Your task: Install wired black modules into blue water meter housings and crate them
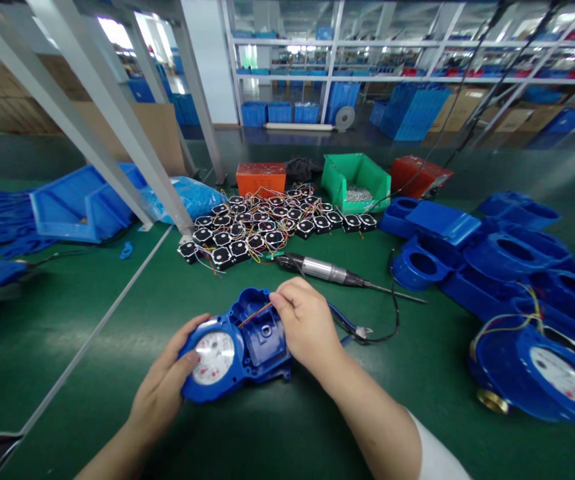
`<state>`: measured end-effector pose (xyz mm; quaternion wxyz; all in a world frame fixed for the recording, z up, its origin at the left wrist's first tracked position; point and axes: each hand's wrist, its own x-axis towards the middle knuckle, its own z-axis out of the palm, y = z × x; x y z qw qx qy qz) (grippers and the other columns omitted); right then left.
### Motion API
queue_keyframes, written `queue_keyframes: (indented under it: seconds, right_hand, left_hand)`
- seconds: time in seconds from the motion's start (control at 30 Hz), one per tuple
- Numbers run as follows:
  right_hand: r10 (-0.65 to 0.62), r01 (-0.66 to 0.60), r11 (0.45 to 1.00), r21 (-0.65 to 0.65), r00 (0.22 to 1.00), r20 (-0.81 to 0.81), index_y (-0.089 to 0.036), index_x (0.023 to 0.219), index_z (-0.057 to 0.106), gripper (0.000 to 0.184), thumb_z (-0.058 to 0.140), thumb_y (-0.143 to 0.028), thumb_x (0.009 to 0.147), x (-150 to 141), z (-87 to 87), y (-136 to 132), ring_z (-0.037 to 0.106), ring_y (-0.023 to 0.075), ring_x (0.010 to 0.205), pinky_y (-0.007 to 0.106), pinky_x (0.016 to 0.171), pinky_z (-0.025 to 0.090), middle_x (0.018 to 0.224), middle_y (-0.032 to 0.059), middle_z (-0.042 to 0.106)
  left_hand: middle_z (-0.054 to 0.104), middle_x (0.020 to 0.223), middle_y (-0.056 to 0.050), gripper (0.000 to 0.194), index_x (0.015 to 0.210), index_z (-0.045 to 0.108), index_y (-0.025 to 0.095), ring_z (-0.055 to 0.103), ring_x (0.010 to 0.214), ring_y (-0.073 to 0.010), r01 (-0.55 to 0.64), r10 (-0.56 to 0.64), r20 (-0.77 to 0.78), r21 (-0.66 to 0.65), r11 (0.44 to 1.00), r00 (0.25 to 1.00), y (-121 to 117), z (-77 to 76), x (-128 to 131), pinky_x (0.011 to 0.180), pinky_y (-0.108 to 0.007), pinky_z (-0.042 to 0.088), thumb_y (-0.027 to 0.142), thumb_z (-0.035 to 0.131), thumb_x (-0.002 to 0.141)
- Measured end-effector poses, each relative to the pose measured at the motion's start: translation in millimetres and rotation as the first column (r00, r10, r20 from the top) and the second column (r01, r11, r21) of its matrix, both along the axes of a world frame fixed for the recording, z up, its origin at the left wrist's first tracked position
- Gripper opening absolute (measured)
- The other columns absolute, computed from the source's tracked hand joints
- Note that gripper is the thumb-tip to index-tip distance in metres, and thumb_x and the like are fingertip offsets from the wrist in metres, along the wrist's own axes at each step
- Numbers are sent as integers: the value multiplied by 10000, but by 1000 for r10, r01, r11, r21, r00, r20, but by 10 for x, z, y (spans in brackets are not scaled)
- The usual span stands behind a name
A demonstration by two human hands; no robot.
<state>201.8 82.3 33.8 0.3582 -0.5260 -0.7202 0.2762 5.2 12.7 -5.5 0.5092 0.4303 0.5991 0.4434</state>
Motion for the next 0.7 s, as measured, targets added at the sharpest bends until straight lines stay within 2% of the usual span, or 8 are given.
queue_keyframes:
  seconds: [0.07, 0.13, 0.2, 0.27, 0.37, 0.5, 0.63, 0.7]
  right_hand:
    - [-4, 4, 1000, 13, 1000, 30, -94, 657, 541, 252, 428, -231, 836, 5, -19, 45, 448, 47, 699, 147, 653, 337, 748, 24, 496]
    - [48, -52, 998, 41, 993, 104, -90, 639, 523, 269, 423, -237, 840, 2, -14, 81, 433, 46, 691, 148, 649, 327, 733, 24, 485]
    - [125, -141, 987, 78, 975, 186, -91, 639, 516, 291, 408, -257, 853, -10, 11, 91, 423, 48, 704, 149, 662, 325, 738, 26, 477]
    - [177, -209, 969, 130, 959, 222, -98, 669, 525, 305, 384, -280, 869, -28, 42, 73, 425, 47, 733, 149, 684, 328, 769, 27, 479]
    - [214, -250, 940, 232, 962, 170, -102, 691, 529, 303, 371, -281, 878, -55, 68, 9, 434, 39, 756, 141, 692, 334, 797, 25, 488]
    - [199, -209, 920, 331, 978, 67, -97, 680, 516, 269, 379, -229, 870, -65, 68, -87, 447, 36, 747, 136, 684, 358, 769, 24, 498]
    - [174, -171, 934, 314, 985, 20, -109, 690, 533, 268, 383, -242, 867, -11, 75, -145, 476, 50, 789, 155, 744, 387, 786, 29, 517]
    - [125, -118, 952, 283, 992, -7, -129, 753, 567, 271, 371, -272, 872, 62, 58, -167, 483, 62, 851, 168, 784, 393, 863, 36, 517]
  left_hand:
    - [483, 1199, -90, 424, 1170, 433, 182, 440, 1094, -262, -35, 35, -70, 7, 999, 997, -169, 10, 142, 916, -352, 347, 323, 457, 771]
    - [472, 1180, -118, 484, 1170, 421, 167, 435, 1092, -285, 13, -8, -104, 44, 999, 995, -288, 20, 239, 930, -386, 330, 338, 521, 729]
    - [441, 1198, -138, 596, 1198, 387, 155, 414, 1112, -306, 72, -64, -118, 64, 995, 991, -290, 36, 272, 955, -425, 296, 302, 601, 662]
    - [359, 1283, -139, 726, 1257, 317, 172, 350, 1171, -314, 123, -115, -107, 67, 990, 988, -167, 69, 263, 979, -441, 263, 241, 646, 613]
    - [270, 1360, -112, 830, 1290, 280, 208, 287, 1216, -311, 256, -253, -37, 85, 963, 967, 125, 153, 251, 987, -412, 267, 190, 685, 566]
    - [411, 1265, -100, 799, 1262, 312, 209, 404, 1133, -285, 442, -442, -15, 87, 893, 897, 372, 251, 294, 955, -386, 313, 165, 694, 562]
    - [450, 1217, -86, 765, 1231, 331, 226, 446, 1085, -272, 476, -474, -44, 118, 872, 879, 403, 256, 317, 936, -375, 332, 155, 696, 564]
    - [467, 1193, -81, 761, 1219, 333, 234, 471, 1054, -268, 483, -484, -22, 111, 868, 875, 404, 247, 314, 910, -367, 359, 148, 701, 558]
